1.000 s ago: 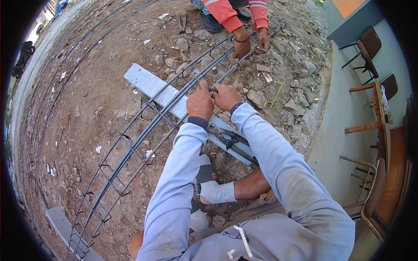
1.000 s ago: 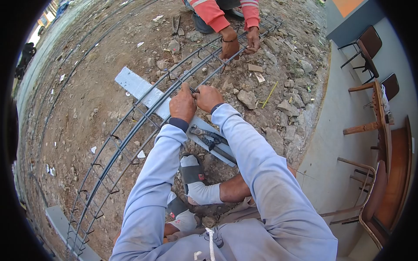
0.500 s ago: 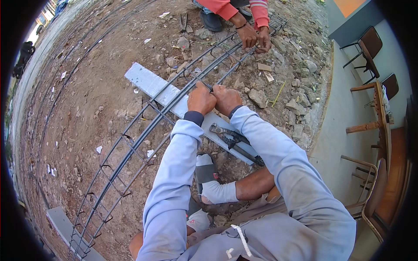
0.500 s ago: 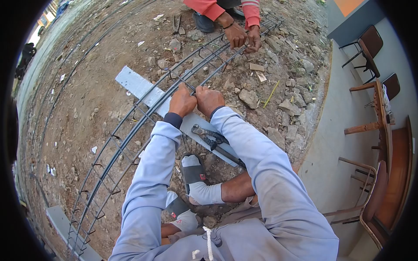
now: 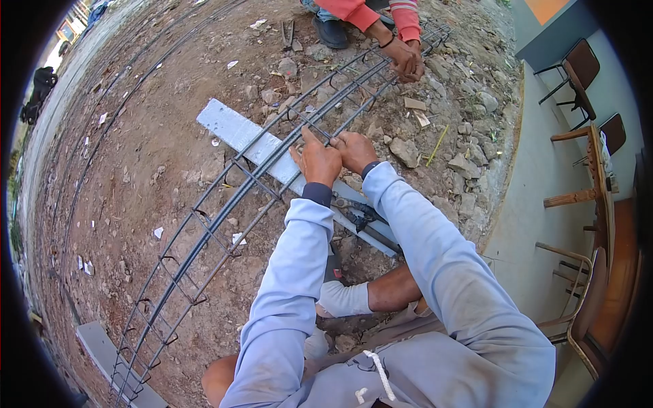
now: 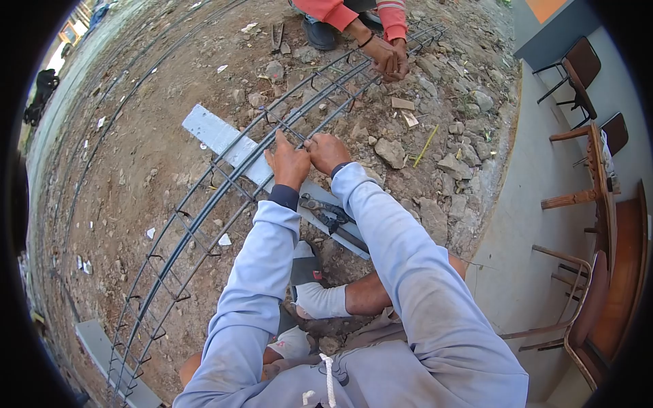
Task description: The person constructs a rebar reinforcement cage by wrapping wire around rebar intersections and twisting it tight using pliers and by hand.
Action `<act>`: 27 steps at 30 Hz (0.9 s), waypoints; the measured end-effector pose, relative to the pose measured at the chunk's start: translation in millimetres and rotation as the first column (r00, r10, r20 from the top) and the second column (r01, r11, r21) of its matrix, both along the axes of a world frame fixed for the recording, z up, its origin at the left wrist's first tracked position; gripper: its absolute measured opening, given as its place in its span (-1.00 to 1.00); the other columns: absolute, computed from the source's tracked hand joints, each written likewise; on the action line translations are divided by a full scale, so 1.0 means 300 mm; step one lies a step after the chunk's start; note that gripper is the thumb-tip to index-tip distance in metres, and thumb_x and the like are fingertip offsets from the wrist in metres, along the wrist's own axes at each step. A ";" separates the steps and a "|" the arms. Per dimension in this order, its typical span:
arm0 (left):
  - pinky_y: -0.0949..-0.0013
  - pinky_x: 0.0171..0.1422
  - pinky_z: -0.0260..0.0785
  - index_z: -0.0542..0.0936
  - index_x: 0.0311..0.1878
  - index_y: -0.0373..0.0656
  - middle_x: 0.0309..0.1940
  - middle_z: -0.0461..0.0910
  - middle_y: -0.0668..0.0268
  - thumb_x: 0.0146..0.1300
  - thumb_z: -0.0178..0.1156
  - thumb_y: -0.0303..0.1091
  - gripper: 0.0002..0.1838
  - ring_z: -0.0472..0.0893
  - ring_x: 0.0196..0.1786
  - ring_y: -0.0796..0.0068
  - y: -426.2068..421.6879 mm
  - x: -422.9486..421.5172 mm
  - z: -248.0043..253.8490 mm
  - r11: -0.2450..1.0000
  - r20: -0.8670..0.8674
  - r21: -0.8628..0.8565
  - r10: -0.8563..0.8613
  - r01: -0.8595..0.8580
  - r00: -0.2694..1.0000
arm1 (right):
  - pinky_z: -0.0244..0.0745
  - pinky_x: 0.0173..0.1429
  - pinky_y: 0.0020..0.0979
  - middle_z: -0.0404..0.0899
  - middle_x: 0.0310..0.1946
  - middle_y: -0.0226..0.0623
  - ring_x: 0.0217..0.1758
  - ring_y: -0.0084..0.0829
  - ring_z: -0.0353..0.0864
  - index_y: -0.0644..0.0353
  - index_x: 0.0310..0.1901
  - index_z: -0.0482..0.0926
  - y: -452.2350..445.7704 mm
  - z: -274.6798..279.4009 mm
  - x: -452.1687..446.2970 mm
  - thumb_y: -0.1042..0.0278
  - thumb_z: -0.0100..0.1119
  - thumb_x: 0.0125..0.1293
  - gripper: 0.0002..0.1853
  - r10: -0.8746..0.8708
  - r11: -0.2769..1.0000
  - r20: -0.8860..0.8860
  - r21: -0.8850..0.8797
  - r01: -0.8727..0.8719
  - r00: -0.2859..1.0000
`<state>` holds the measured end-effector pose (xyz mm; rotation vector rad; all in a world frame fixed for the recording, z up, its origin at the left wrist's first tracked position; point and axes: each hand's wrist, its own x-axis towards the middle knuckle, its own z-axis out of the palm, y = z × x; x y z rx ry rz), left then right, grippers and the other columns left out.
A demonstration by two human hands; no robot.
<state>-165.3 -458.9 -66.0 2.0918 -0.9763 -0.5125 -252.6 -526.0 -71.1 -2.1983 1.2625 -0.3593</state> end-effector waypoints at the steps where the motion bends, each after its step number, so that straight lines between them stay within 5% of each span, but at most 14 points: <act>1: -0.08 0.49 -0.37 0.06 0.36 -0.45 -0.25 0.63 -0.08 0.06 0.06 -0.35 -0.22 0.55 0.06 0.03 -0.005 -0.009 -0.037 0.997 0.111 -0.070 0.043 -0.035 0.993 | 0.42 -0.05 -0.04 0.59 -0.30 0.05 -0.17 0.07 0.56 0.25 -0.32 0.56 0.003 -0.009 0.000 0.12 0.04 0.27 -0.68 -0.017 1.000 0.004 0.003 0.017 1.000; 3: -0.07 0.49 -0.39 0.06 0.36 -0.44 -0.24 0.63 -0.07 0.07 0.06 -0.35 -0.22 0.54 0.08 0.02 -0.004 -0.031 -0.084 0.973 0.316 -0.217 0.145 -0.077 0.938 | 0.42 -0.06 -0.04 0.59 -0.30 0.06 -0.17 0.07 0.56 0.24 -0.31 0.57 -0.003 -0.030 0.000 0.12 0.05 0.27 -0.69 -0.034 0.999 0.028 -0.001 0.034 0.999; 6: -0.09 0.49 -0.37 0.14 0.33 -0.44 -0.26 0.64 -0.06 0.09 0.04 -0.37 -0.29 0.56 0.03 -0.03 0.006 -0.027 -0.093 0.964 0.332 -0.263 0.123 -0.034 0.935 | 0.42 -0.08 -0.04 0.59 -0.32 0.06 -0.18 0.07 0.56 0.23 -0.32 0.57 0.001 -0.055 -0.005 0.12 0.06 0.27 -0.70 -0.040 0.999 0.072 -0.008 0.040 0.997; 9: -0.15 0.47 -0.29 0.31 0.25 -0.40 -0.28 0.63 -0.09 0.13 0.03 -0.37 -0.42 0.58 -0.03 -0.07 0.020 0.018 -0.031 0.993 0.145 -0.021 -0.108 0.112 0.984 | 0.42 -0.11 -0.05 0.58 -0.35 0.05 -0.20 0.06 0.55 0.22 -0.34 0.56 0.014 -0.050 0.000 0.13 0.07 0.27 -0.71 -0.073 0.997 0.091 -0.008 0.074 0.993; 15: -0.05 0.12 0.31 0.53 0.06 -0.18 -0.25 0.62 -0.10 0.22 0.02 -0.27 -0.63 0.59 -0.11 -0.10 0.035 0.088 0.081 0.960 0.152 0.176 -0.247 0.220 0.957 | 0.44 -0.10 -0.03 0.60 -0.34 0.07 -0.20 0.08 0.57 0.23 -0.34 0.55 0.031 -0.040 0.008 0.19 0.10 0.25 -0.75 -0.084 0.994 0.086 -0.056 0.089 0.993; 18: -0.01 -0.04 0.39 0.55 -0.01 -0.15 -0.23 0.61 -0.08 0.25 0.01 -0.23 -0.67 0.59 -0.14 -0.14 0.009 0.119 0.064 0.957 0.203 0.175 -0.264 0.231 0.943 | 0.44 -0.12 -0.03 0.59 -0.36 0.06 -0.21 0.08 0.56 0.23 -0.35 0.55 0.021 -0.035 0.012 0.19 0.10 0.26 -0.75 -0.086 0.994 0.067 -0.063 0.090 0.994; 27: 0.09 0.08 0.35 0.50 -0.09 -0.33 -0.15 0.58 -0.18 0.16 0.09 -0.07 -0.54 0.54 0.03 -0.10 -0.065 0.082 0.055 0.919 0.115 0.345 -0.243 0.191 0.963 | 0.42 -0.10 -0.05 0.58 -0.33 0.04 -0.17 0.06 0.55 0.22 -0.34 0.55 0.018 -0.053 0.015 0.19 0.06 0.28 -0.75 -0.097 0.993 0.059 -0.060 0.101 0.994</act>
